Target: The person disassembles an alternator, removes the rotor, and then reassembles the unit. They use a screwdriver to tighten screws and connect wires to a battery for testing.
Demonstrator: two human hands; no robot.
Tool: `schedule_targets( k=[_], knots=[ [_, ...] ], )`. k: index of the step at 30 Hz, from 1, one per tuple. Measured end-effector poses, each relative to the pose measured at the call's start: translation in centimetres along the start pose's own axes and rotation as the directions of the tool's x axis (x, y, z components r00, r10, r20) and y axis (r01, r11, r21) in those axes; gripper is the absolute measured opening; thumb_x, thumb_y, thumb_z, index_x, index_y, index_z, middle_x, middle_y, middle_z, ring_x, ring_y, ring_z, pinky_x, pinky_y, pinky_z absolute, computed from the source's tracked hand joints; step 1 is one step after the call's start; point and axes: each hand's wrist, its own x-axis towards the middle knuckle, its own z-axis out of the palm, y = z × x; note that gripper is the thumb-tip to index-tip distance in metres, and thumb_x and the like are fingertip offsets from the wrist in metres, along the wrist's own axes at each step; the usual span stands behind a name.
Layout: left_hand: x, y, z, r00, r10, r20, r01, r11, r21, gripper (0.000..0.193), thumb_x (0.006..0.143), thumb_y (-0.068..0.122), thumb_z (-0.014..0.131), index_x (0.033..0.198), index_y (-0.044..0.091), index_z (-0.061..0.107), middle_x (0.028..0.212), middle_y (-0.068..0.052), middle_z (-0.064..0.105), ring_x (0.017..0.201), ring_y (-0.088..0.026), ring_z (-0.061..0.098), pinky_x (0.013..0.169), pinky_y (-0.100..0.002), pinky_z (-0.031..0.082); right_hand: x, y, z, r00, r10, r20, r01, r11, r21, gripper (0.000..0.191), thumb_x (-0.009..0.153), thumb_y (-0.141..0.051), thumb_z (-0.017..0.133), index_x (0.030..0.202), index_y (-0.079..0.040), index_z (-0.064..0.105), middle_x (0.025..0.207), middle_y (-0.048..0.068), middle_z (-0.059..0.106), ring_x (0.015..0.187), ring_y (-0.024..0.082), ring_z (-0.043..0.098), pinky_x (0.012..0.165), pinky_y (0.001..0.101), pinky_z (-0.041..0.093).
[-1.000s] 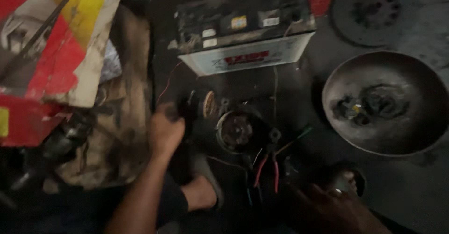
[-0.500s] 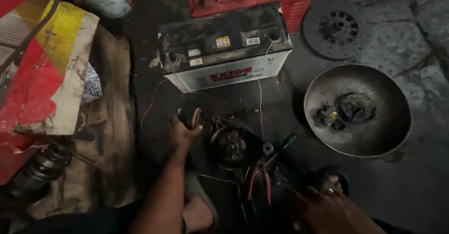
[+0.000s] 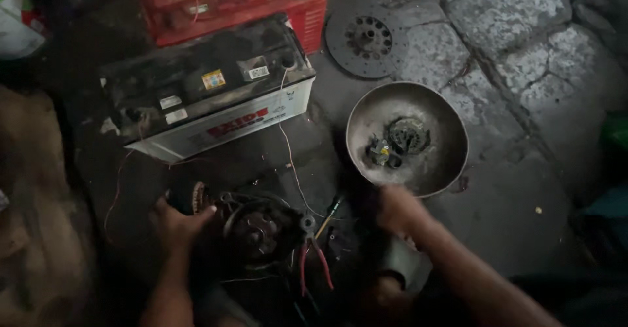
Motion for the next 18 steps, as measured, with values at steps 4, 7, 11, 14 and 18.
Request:
schedule_targets(
  k=[4, 7, 11, 14, 18],
  knots=[
    [0.1, 0.4, -0.4, 0.998, 0.057, 0.019, -0.057, 0.998, 0.014, 0.124, 0.052, 0.054, 0.097, 0.148, -0.003, 0.044, 0.146, -0.028, 0.053, 0.135, -0.045, 0.051, 0.111, -0.053, 0.044, 3.9, 2.1, -2.4, 0.91, 0.271, -0.312, -0.169, 0.933, 0.319, 0.033, 0.085, -0.029, 0.072, 0.114, -0.013, 0.075, 0.11, 0.022, 0.073, 0.104, 0.042, 0.069, 0.09, 0.0502, 0.055],
    [0.4, 0.8, -0.4, 0.997, -0.028, 0.071, 0.024, 0.998, 0.063, 0.136, 0.049, 0.054, 0.101, 0.151, -0.006, 0.035, 0.149, -0.032, 0.045, 0.135, -0.047, 0.047, 0.109, -0.053, 0.042, 5.6, 1.6, -2.2, 0.856, 0.311, -0.412, -0.208, 0.939, 0.275, 0.03, 0.091, -0.031, 0.069, 0.113, -0.012, 0.076, 0.116, 0.024, 0.072, 0.113, 0.043, 0.067, 0.097, 0.0513, 0.053],
    [0.5, 1.2, -0.3, 0.981, -0.159, 0.114, 0.164, 0.986, -0.037, 0.135, 0.05, 0.053, 0.097, 0.156, -0.001, 0.033, 0.147, -0.028, 0.053, 0.132, -0.044, 0.055, 0.107, -0.053, 0.046, 6.9, 0.2, -1.5, 0.839, 0.4, -0.368, -0.314, 0.909, 0.273, 0.04, 0.09, -0.036, 0.071, 0.123, -0.013, 0.067, 0.131, 0.025, 0.058, 0.119, 0.047, 0.06, 0.099, 0.0537, 0.051],
    [0.1, 1.5, -0.7, 0.99, -0.129, 0.06, 0.132, 0.99, -0.049, 0.122, 0.055, 0.053, 0.098, 0.148, -0.003, 0.042, 0.142, -0.028, 0.055, 0.126, -0.044, 0.057, 0.104, -0.052, 0.046, 7.0, -0.1, -1.0, 0.826, 0.457, -0.331, -0.358, 0.878, 0.319, 0.048, 0.089, -0.031, 0.069, 0.135, -0.019, 0.062, 0.14, 0.024, 0.053, 0.122, 0.049, 0.058, 0.1, 0.0556, 0.051],
    [-0.6, 1.4, -1.1, 0.997, -0.075, -0.013, 0.074, 0.994, -0.075, 0.1, 0.056, 0.043, 0.097, 0.137, 0.0, 0.058, 0.127, -0.025, 0.068, 0.115, -0.04, 0.066, 0.1, -0.048, 0.051, 6.6, -0.4, -1.8, 0.856, 0.437, -0.276, -0.368, 0.891, 0.266, 0.053, 0.09, -0.031, 0.067, 0.142, -0.028, 0.059, 0.138, 0.024, 0.053, 0.123, 0.051, 0.056, 0.102, 0.0552, 0.049]
  ],
)
